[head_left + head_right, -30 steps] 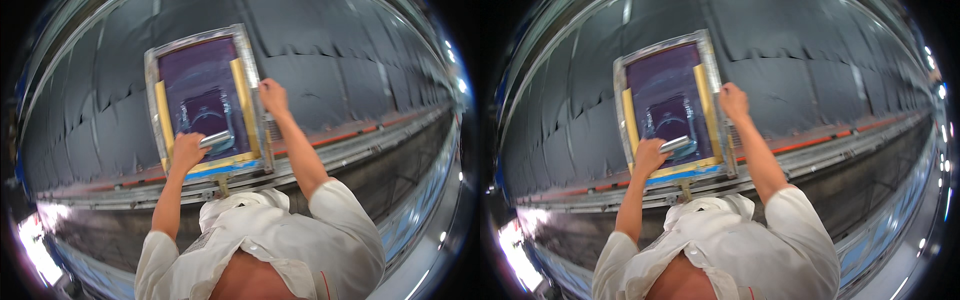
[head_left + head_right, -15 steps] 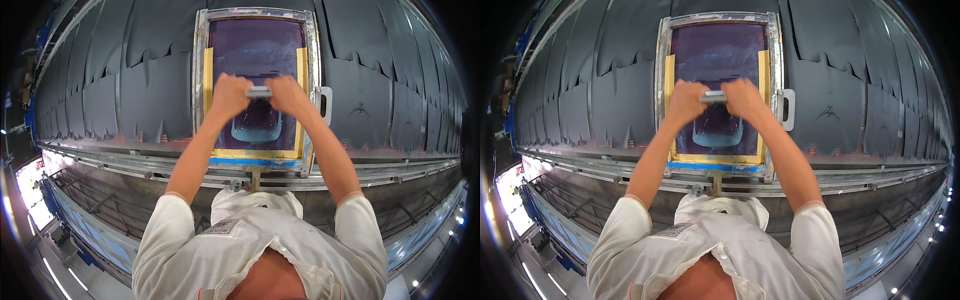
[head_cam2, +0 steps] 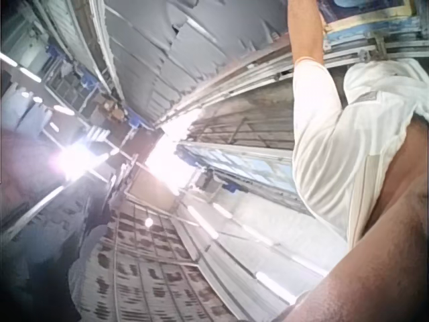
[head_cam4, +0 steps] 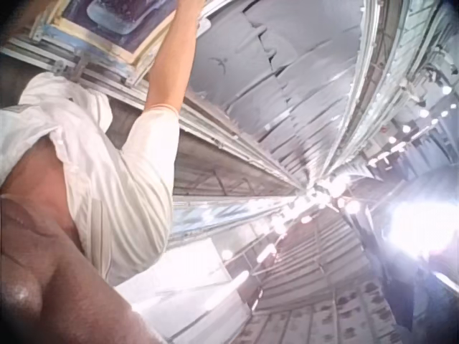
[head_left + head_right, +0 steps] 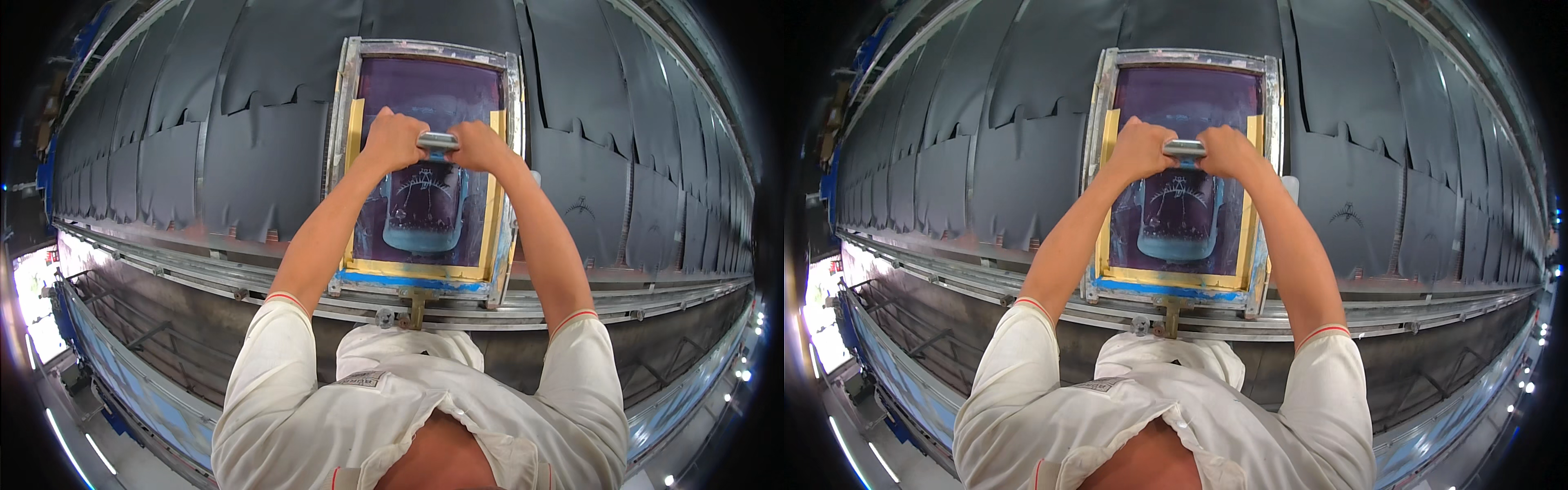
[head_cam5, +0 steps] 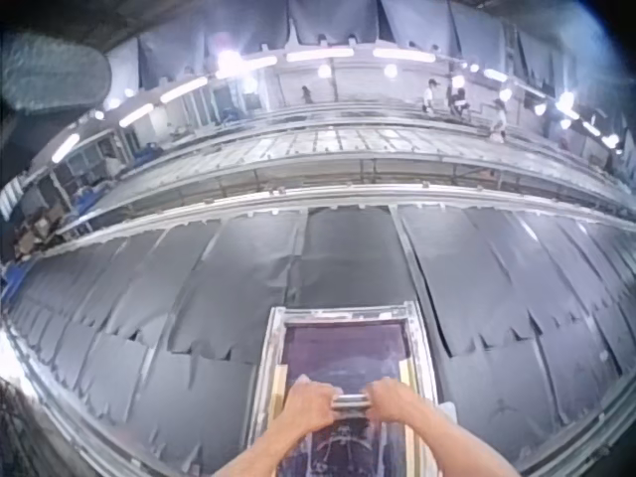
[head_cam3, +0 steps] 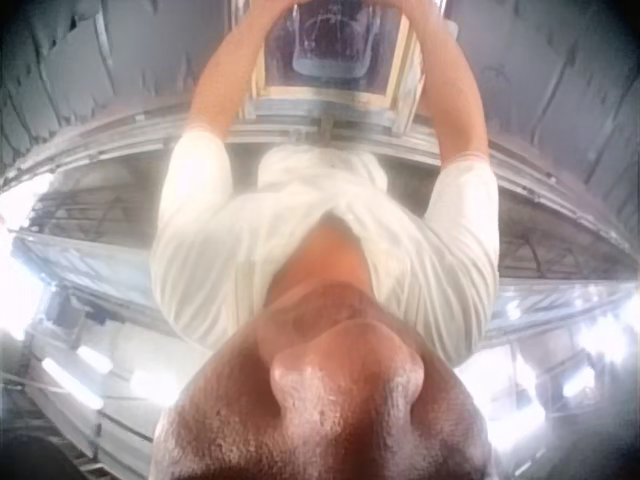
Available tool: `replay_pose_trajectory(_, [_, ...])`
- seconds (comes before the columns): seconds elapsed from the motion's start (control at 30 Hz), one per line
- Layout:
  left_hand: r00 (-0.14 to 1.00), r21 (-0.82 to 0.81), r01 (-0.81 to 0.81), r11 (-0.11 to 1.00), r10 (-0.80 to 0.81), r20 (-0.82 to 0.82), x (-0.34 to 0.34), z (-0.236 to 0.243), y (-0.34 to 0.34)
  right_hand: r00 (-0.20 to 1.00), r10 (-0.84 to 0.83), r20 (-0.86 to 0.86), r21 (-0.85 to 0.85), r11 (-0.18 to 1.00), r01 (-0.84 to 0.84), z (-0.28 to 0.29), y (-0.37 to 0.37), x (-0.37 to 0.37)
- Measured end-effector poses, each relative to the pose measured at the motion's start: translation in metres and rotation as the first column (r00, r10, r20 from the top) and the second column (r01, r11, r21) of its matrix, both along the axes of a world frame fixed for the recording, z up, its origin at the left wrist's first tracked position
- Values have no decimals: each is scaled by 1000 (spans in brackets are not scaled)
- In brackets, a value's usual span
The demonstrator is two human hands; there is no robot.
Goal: The person uses a squeegee to pull purple ink across a screen-printing frame, repeatedly wiping the mesh and reapplying ink to transfer a design onto a dark fabric below. The person occasionally lifts the frame to check the printed area and continues the process.
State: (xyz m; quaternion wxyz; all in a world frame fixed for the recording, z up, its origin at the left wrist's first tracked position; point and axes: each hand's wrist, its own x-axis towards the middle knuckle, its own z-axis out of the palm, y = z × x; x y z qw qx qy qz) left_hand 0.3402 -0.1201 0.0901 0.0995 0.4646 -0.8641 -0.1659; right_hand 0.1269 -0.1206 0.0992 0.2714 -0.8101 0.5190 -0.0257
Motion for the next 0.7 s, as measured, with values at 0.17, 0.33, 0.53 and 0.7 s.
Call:
replay_pose_trajectory(0.17, [998,-52,-6,999,3,-64,2,-16,47,998,-48,49,18,999,47,-6,49,4])
replay_pose_trajectory(0.33, [989,-95,-7,995,-8,-149,11,-20,153,991,79,112,-183,981,-58,-25,156,5])
replay_pose_trajectory(0.53, [997,26,77,997,-77,-8,11,-6,120,997,19,80,-41,999,-16,-4,132,2])
replay_pose_trajectory(0.7, [998,-70,41,997,-38,45,-1,-3,29,999,-42,17,-5,999,42,4,38,-1])
